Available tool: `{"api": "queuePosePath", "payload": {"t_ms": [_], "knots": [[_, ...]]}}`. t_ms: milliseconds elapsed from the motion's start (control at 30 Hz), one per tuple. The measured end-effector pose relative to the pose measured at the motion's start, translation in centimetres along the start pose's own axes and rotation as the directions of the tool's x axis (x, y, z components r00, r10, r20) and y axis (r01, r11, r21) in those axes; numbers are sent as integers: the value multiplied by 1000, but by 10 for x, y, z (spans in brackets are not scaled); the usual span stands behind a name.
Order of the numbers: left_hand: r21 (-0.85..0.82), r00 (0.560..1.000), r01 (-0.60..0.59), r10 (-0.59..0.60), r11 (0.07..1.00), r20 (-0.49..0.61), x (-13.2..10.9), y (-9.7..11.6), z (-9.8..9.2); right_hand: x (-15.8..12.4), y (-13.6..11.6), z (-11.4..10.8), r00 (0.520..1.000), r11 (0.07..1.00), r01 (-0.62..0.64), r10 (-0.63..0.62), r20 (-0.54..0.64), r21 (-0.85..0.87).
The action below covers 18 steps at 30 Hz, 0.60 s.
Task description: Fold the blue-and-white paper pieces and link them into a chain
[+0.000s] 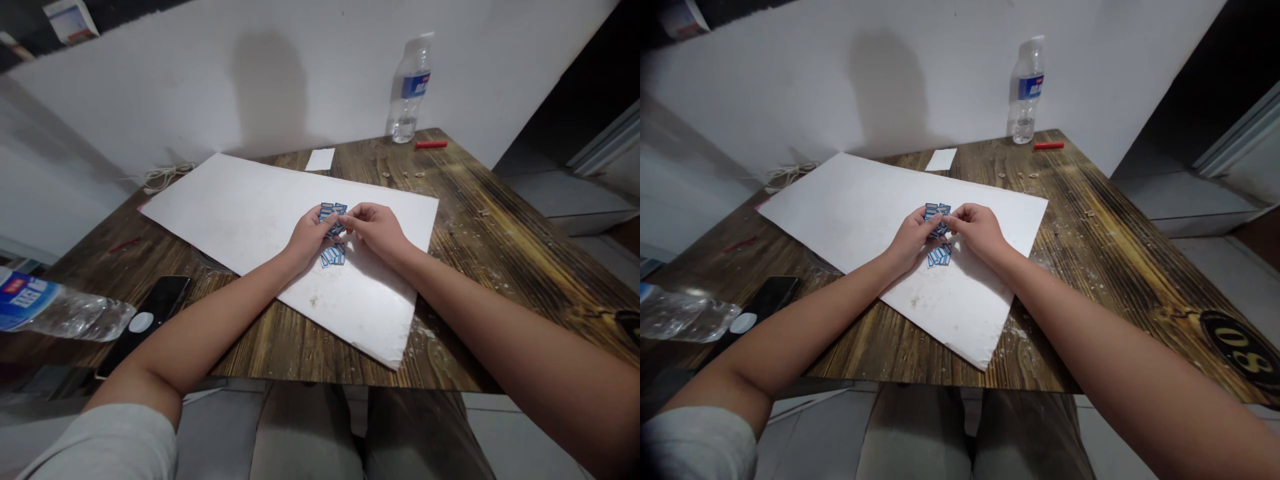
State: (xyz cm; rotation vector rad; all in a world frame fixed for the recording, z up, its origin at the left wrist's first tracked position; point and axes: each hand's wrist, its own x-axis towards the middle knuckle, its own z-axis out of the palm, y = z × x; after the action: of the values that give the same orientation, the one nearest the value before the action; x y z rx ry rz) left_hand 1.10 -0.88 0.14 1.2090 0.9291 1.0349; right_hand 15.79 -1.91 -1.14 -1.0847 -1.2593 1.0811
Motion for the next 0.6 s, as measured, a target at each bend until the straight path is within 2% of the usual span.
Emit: {"api": "queuePosePath", "payload": {"t_ms": [233, 600], "knots": [[0, 1000, 1, -1, 1000, 10, 1, -1, -1, -1, 0, -2, 999, 1000, 1, -2, -45, -23], [-3, 1000, -7, 7, 1000, 5, 0, 0, 0, 2, 5, -3, 989, 997, 69, -74, -126, -47]]}}
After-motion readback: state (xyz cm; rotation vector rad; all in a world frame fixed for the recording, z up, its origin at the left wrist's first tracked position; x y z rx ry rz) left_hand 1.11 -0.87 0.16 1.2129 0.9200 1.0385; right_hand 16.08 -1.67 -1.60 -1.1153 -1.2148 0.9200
